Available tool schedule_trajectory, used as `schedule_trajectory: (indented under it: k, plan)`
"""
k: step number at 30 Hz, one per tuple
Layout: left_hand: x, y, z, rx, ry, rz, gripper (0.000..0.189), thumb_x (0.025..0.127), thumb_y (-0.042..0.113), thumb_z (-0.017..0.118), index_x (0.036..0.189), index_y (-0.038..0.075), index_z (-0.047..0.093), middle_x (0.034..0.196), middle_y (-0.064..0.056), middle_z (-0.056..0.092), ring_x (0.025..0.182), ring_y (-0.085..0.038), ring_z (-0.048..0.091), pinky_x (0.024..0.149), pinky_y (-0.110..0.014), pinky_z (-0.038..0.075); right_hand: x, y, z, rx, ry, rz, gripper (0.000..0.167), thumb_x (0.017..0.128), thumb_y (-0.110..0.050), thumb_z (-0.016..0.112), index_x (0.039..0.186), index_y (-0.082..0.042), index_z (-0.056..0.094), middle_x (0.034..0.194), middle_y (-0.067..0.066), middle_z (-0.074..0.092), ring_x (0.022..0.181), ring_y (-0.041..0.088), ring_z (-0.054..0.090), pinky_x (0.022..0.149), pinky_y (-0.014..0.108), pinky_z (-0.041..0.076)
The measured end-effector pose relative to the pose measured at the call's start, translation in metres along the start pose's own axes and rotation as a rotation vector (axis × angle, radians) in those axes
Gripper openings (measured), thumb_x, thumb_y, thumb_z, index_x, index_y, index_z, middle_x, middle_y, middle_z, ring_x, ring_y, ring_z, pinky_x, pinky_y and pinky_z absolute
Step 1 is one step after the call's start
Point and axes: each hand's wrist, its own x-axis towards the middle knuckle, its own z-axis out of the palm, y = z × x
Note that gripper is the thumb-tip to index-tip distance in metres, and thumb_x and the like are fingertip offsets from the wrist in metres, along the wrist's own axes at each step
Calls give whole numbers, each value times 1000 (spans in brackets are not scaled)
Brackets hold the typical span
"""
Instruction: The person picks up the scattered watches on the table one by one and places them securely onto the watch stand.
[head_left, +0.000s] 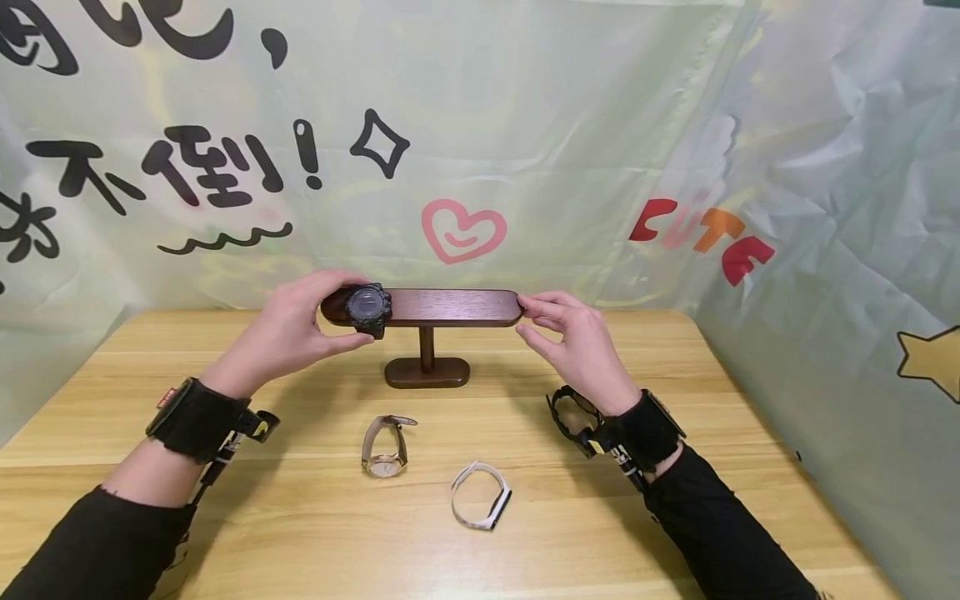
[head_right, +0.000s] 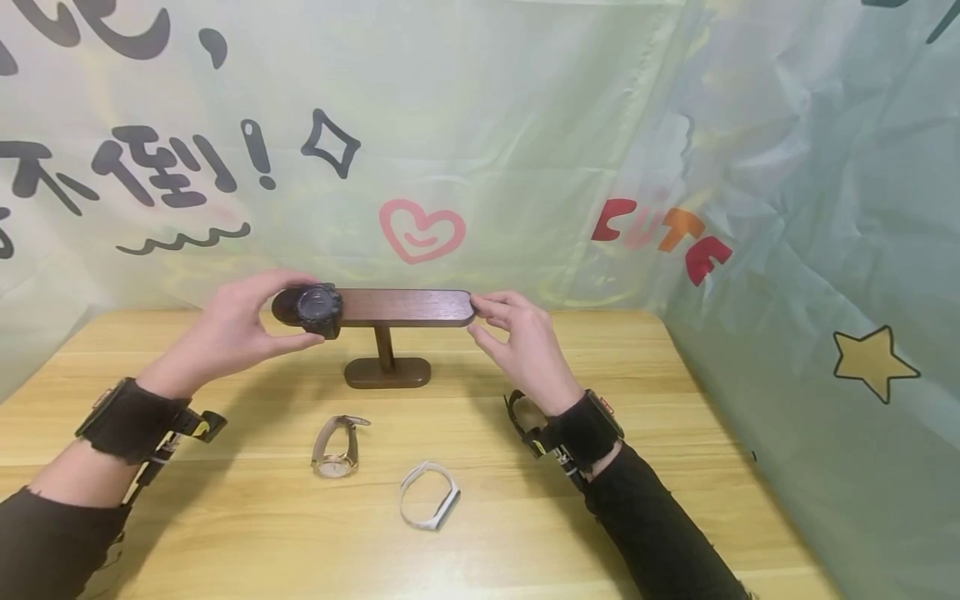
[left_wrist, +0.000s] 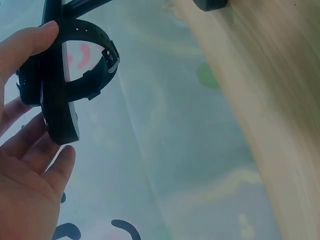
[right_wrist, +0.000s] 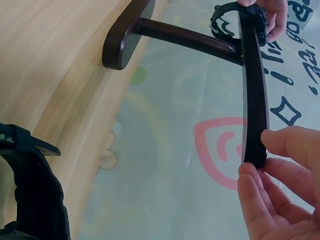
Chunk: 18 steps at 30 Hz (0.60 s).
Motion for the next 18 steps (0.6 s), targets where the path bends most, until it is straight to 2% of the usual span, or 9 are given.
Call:
schedule_trajectory:
  k: [18]
  plan:
    - [13, 13, 12, -2, -29, 32, 69, 77, 19, 99, 136, 8, 66, 130, -14, 73, 114, -32, 71, 97, -51, 61, 0, 1, 0, -12, -7, 3, 42, 100, -15, 78, 139, -3, 71, 132, 14, 69, 121, 30, 74, 106, 38, 61]
